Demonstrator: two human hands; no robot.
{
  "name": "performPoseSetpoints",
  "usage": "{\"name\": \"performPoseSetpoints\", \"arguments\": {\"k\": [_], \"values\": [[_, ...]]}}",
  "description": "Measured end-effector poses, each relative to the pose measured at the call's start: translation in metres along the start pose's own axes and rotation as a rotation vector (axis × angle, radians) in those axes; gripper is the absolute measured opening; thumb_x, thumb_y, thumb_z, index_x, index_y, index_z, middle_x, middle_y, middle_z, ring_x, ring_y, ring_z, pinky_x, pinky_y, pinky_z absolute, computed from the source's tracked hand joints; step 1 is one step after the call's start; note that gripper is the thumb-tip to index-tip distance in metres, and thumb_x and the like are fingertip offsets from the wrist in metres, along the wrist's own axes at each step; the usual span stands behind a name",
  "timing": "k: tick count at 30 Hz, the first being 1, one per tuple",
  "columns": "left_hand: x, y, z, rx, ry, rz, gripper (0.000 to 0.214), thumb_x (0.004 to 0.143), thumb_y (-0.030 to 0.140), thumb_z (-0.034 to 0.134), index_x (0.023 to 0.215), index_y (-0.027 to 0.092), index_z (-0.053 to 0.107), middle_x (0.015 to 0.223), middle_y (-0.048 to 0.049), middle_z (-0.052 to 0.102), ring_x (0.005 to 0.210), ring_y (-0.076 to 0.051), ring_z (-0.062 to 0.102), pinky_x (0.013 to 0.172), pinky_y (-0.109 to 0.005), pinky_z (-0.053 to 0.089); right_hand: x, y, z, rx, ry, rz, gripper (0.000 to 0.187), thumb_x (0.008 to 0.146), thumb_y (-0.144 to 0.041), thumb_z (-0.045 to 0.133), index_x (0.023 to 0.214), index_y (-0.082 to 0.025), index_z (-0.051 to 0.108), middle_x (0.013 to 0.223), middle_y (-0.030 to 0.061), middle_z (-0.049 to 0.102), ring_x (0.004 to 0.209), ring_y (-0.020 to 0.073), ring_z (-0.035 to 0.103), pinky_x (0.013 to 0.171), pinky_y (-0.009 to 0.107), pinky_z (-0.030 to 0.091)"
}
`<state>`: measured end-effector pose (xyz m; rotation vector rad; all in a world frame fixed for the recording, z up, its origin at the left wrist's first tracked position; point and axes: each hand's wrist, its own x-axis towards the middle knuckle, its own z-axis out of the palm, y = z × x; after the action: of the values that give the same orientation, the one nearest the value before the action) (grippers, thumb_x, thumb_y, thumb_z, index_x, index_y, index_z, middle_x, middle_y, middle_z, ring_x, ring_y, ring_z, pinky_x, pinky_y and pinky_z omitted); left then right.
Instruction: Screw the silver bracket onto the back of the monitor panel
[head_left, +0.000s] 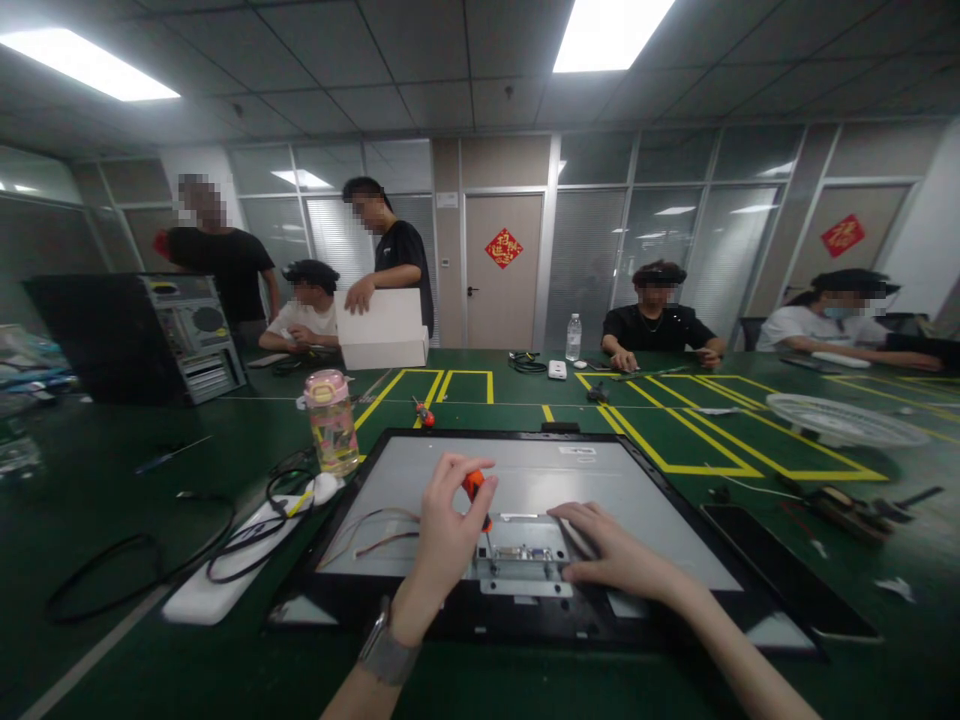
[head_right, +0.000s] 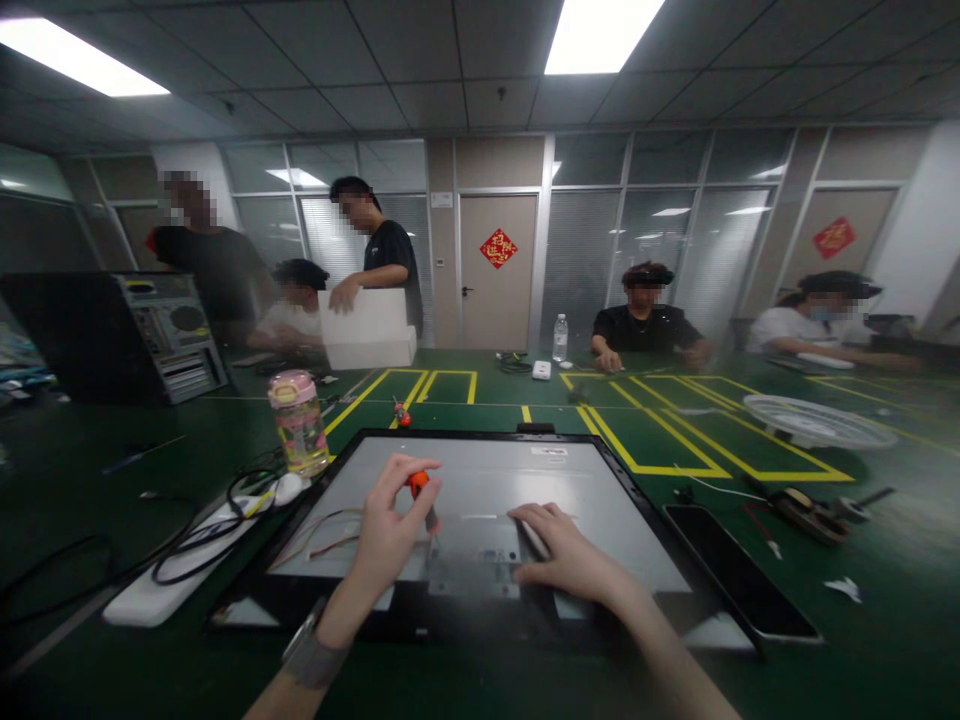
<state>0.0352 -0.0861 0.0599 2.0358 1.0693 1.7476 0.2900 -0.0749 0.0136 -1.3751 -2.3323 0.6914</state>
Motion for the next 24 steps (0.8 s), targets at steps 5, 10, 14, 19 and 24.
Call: {"name": "performPoseSetpoints", "arguments": {"k": [5, 10, 14, 19, 24], "values": [[-0.0029, -0.0017, -0.0016, -0.012, -0.024, 0.022, 0.022, 0.091, 0.026, 0.046, 0.099, 0.018, 0.065, 0.085, -0.0023, 0.051, 0.076, -0.015, 0.055, 0.072, -0.028, 0.044, -0.0013, -0.0035, -0.0013, 0.012, -0.002, -0.003, 0.065, 0.074, -0.041, 0.068, 0.133, -0.022, 0.048, 0.134, 0.0076, 0.049, 0.124, 0.0293, 0.039, 0.107, 0.040, 0.032], [-0.0016, -0.0015, -0.0001, 0.008, -0.002, -0.003, 0.021, 0.091, 0.023, 0.046, 0.101, 0.019, 0.064, 0.082, -0.0009, 0.051, 0.073, -0.014, 0.054, 0.072, -0.028, 0.044, -0.0019, -0.0043, -0.0017, 0.028, -0.006, 0.007, 0.065, 0.074, -0.040, 0.068, 0.133, -0.022, 0.048, 0.135, 0.0077, 0.049, 0.124, 0.0294, 0.040, 0.107, 0.040, 0.032], [0.0007, -0.0022, 0.0007, 0.075, 0.072, 0.008, 0.008, 0.082, 0.025, 0.063, 0.086, 0.019, 0.065, 0.074, 0.0018, 0.048, 0.067, -0.013, 0.050, 0.066, -0.025, 0.042, -0.0011, -0.0026, -0.0013, 0.019, -0.007, 0.003, 0.066, 0.074, -0.042, 0.068, 0.133, -0.022, 0.047, 0.136, 0.0079, 0.048, 0.125, 0.0297, 0.039, 0.108, 0.041, 0.031], [0.0010, -0.0019, 0.0016, 0.053, 0.075, 0.014, 0.008, 0.079, 0.026, 0.066, 0.082, 0.019, 0.065, 0.072, 0.0020, 0.049, 0.066, -0.013, 0.051, 0.065, -0.025, 0.043, -0.0003, -0.0033, -0.0015, 0.016, -0.006, 0.002, 0.066, 0.075, -0.043, 0.068, 0.134, -0.022, 0.047, 0.136, 0.0077, 0.048, 0.125, 0.0293, 0.039, 0.107, 0.039, 0.031], [-0.0022, -0.0029, 0.0040, -0.102, 0.006, -0.087, 0.019, 0.086, 0.025, 0.055, 0.103, 0.018, 0.060, 0.082, -0.0020, 0.057, 0.077, -0.016, 0.059, 0.074, -0.028, 0.047, -0.0008, -0.0027, -0.0008, 0.017, -0.008, 0.005, 0.066, 0.075, -0.045, 0.068, 0.133, -0.022, 0.047, 0.136, 0.0076, 0.049, 0.126, 0.0295, 0.038, 0.108, 0.040, 0.030]]}}
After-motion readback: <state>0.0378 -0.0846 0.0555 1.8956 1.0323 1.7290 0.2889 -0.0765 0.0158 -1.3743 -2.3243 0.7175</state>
